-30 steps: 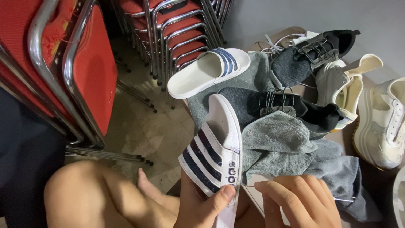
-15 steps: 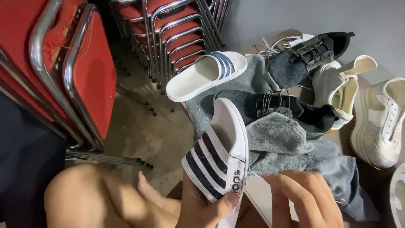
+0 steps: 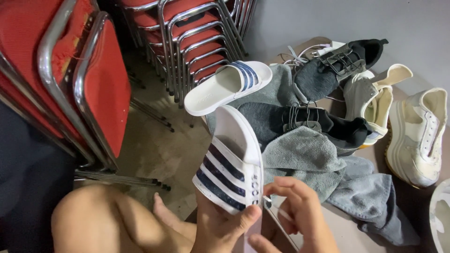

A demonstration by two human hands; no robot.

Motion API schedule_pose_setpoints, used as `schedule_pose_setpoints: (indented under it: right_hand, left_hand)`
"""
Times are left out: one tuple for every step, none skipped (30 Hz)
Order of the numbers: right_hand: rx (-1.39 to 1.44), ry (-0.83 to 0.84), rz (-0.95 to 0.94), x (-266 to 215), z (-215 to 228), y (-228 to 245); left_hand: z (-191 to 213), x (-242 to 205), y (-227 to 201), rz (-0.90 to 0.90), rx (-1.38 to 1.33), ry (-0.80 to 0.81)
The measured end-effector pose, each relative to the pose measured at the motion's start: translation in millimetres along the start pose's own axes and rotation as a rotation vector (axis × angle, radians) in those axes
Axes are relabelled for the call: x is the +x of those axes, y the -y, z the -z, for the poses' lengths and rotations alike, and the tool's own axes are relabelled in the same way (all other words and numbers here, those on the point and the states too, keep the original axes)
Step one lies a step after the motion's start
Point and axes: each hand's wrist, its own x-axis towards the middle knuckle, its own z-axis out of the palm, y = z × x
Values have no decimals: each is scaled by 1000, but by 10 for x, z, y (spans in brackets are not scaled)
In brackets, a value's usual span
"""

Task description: The person uses a hooked metal tool to repeatedly pick and scrape the seam along the strap of a white Adidas slide. They rotate the slide to access different sections of the seam and continue the scraping action throughout the clip.

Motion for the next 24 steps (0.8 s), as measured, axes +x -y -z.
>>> schedule_pose_setpoints:
  right_hand:
    - [14, -33, -115, -29, -64, -31]
    - [27, -65, -230, -57, -128, -59]
    - [28, -64, -224, -33, -166, -62]
    - [92, -173, -275, -8, -203, -63]
    - [156, -282, -324, 19, -238, -66]
    - [157, -281, -317, 48, -240, -76]
    - [349, -358, -328, 76, -242, -85]
    - [541, -433, -337, 104, -246, -93]
    - [542, -430, -331, 99, -151, -215]
    - [591, -343, -319, 97, -57, -337]
    - [638, -254, -310, 90, 38, -457]
    - [638, -249, -307, 86, 55, -484]
    - [796, -171, -367, 83, 68, -511]
    - [951, -91, -427, 79, 79, -536]
    - [954, -81, -422, 69, 35, -497]
    - [920, -136, -642, 58, -13, -455]
    - [880, -184, -860, 59, -55, -415]
    - [879, -173, -851, 127, -119, -361]
    - [885, -217, -985, 136, -171, -293]
    - [890, -260, -1119, 143, -228, -239]
    - [884, -261, -1145, 84, -282, -276]
    - [912, -260, -1040, 25, -337, -313]
    - [935, -250, -920, 37, -371, -363]
    - [926, -245, -930, -132, -351, -440]
  left_hand:
    - [46, 25, 64, 22, -35, 34]
    - [92, 49, 126, 44, -69, 67]
    - [70, 56, 39, 38, -69, 67]
    - [49, 61, -49, 9, -109, 108]
    - [26, 68, -136, -21, -149, 150]
    - [68, 112, -116, -28, -150, 150]
    - [112, 151, -97, 2, -133, 106]
    - [158, 192, -79, 32, -116, 62]
    - [205, 230, -40, 26, -118, 62]
    - [253, 268, -1, 24, -266, 19]
    - [304, 297, 41, 23, -416, -27]
    - [361, 335, 127, 18, -418, -29]
    - [422, 373, 213, 113, -631, 172]
    - [485, 411, 296, 209, -838, 377]
    - [590, 430, 508, 197, -837, 376]
    - [698, 453, 717, 249, -900, 537]
    - [799, 493, 926, 297, -960, 704]
    - [643, 510, 643, 282, -959, 705]
    - [488, 459, 380, 183, -881, 752]
    - [339, 416, 129, 85, -800, 797]
    - [394, 387, 112, 101, -808, 777]
    - [450, 363, 95, 220, -841, 757]
    - [475, 405, 70, 322, -875, 745]
    - [516, 309, 115, 322, -886, 734]
